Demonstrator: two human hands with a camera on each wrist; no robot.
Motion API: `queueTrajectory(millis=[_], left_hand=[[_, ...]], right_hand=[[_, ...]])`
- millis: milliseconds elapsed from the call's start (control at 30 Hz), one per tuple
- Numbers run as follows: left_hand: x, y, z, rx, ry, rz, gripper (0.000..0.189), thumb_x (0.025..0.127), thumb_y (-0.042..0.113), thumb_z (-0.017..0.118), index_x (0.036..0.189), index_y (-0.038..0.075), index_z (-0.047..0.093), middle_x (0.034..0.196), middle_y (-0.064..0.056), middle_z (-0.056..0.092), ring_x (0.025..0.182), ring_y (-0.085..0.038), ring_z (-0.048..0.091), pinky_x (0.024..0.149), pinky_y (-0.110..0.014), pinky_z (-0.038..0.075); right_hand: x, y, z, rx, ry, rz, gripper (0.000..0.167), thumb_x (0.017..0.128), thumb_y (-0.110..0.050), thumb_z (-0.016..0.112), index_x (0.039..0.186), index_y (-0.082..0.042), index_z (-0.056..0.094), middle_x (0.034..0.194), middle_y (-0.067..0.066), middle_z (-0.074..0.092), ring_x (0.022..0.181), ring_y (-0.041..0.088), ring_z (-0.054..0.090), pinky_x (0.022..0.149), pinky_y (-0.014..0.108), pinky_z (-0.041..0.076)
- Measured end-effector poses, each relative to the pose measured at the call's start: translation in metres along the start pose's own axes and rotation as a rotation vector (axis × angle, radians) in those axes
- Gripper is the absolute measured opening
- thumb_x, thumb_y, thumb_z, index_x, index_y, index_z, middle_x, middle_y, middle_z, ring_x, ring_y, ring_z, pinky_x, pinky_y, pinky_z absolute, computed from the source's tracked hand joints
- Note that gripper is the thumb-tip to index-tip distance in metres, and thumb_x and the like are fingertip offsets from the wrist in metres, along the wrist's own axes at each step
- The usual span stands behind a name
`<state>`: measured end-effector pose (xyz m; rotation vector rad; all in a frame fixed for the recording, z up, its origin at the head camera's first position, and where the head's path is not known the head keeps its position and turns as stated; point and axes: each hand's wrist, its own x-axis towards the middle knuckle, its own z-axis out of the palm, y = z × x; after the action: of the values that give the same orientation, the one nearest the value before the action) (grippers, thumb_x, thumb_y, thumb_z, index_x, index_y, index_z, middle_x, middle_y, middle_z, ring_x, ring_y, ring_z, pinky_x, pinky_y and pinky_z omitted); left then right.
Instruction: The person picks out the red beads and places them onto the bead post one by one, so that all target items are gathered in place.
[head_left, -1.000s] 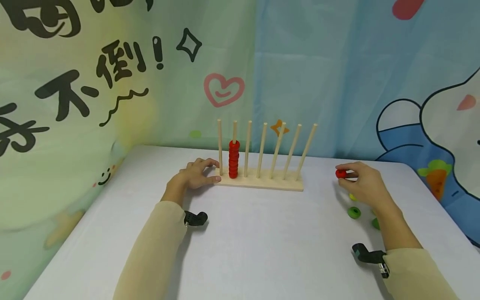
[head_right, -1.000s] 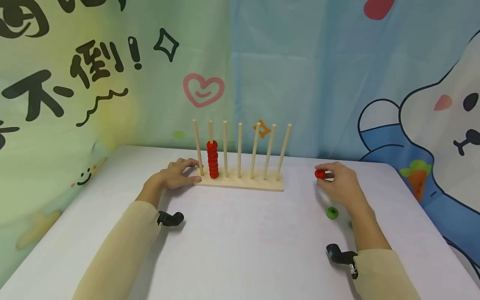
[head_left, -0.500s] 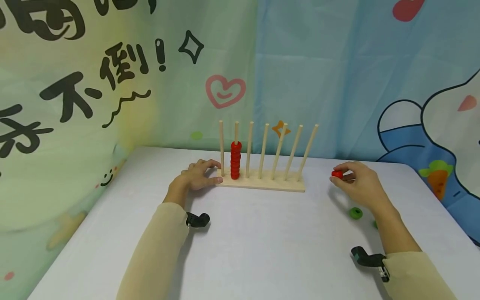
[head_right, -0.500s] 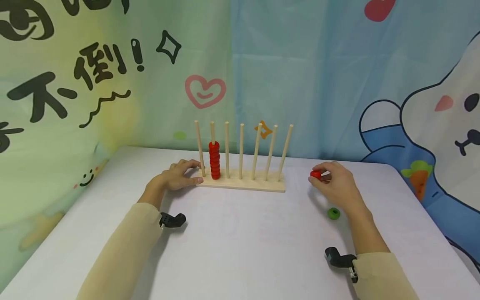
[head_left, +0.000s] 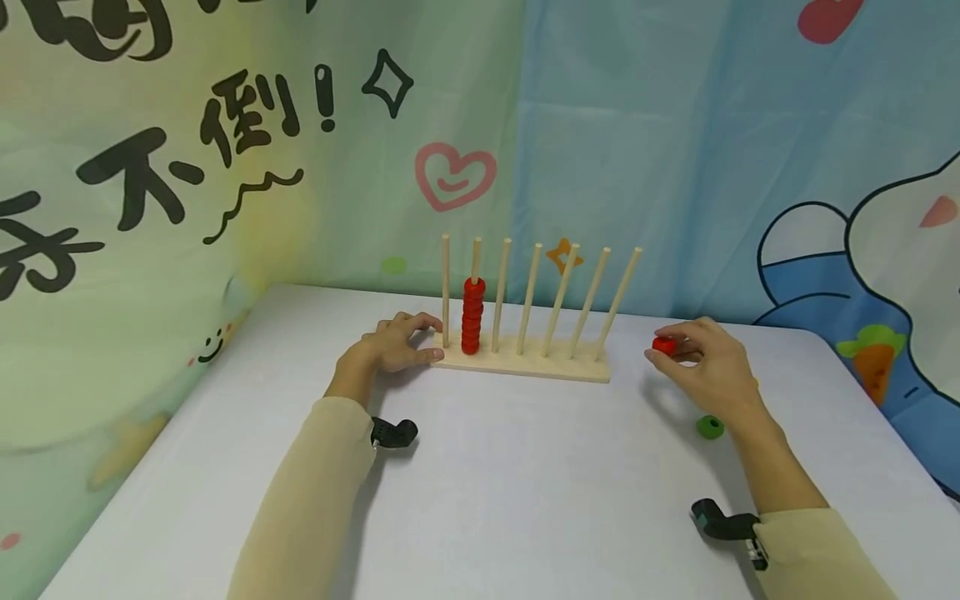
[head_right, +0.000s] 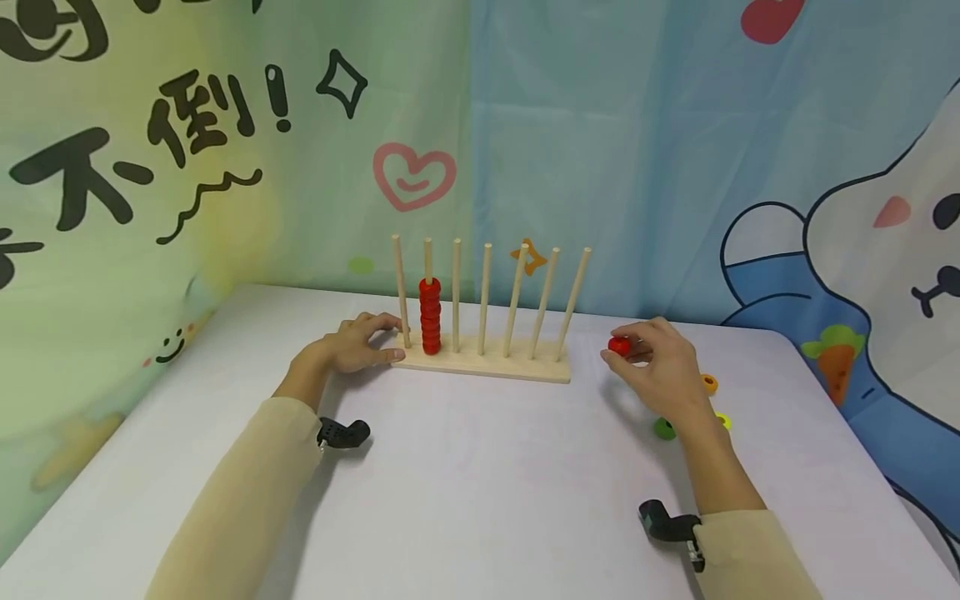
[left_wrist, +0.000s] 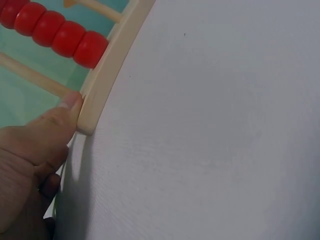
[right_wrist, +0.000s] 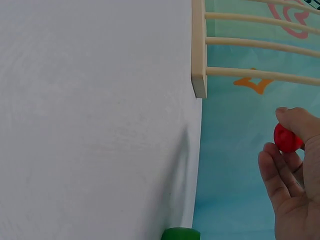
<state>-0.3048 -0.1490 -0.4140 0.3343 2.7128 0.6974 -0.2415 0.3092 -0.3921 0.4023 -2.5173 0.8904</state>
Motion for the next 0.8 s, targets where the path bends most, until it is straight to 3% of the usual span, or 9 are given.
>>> queueTrajectory(millis=[367,533,800], left_hand=[[0.001,-0.001,0.001,0.009,0.003,0.024,0.054,0.088,0.061,0.062,0.135,0.041,0.045,0.151,-0.005,0.035,0.133,-0.038,0.031,0.101,-0.065,0.029],[0.003,0.001,0.001,0.015,-0.004,0.037,0.055,0.088,0.062,0.062,0.135,0.041,0.045,0.151,-0.006,0.035,0.134,-0.038,0.031,0.100,-0.065,0.029],[0.000,-0.002,0.000,0.012,-0.001,0.016,0.056,0.088,0.060,0.063,0.137,0.040,0.044,0.152,-0.007,0.034,0.135,-0.039,0.030,0.101,-0.066,0.028]], right_hand=[[-0.002,-0.014,0.000,0.090,0.036,-0.031,0.031,0.085,-0.006,0.076,0.114,-0.005,0.066,0.105,0.006,0.059,0.085,-0.004,0.059,0.078,0.005,0.045],[-0.004,-0.018,-0.002,0.144,0.068,-0.027,0.029,0.086,-0.005,0.075,0.114,-0.008,0.069,0.104,0.003,0.059,0.085,0.000,0.059,0.080,0.006,0.045],[-0.001,-0.029,0.003,0.175,0.081,-0.092,0.034,0.079,0.001,0.080,0.110,-0.007,0.069,0.106,0.005,0.059,0.081,0.001,0.061,0.077,0.008,0.048]])
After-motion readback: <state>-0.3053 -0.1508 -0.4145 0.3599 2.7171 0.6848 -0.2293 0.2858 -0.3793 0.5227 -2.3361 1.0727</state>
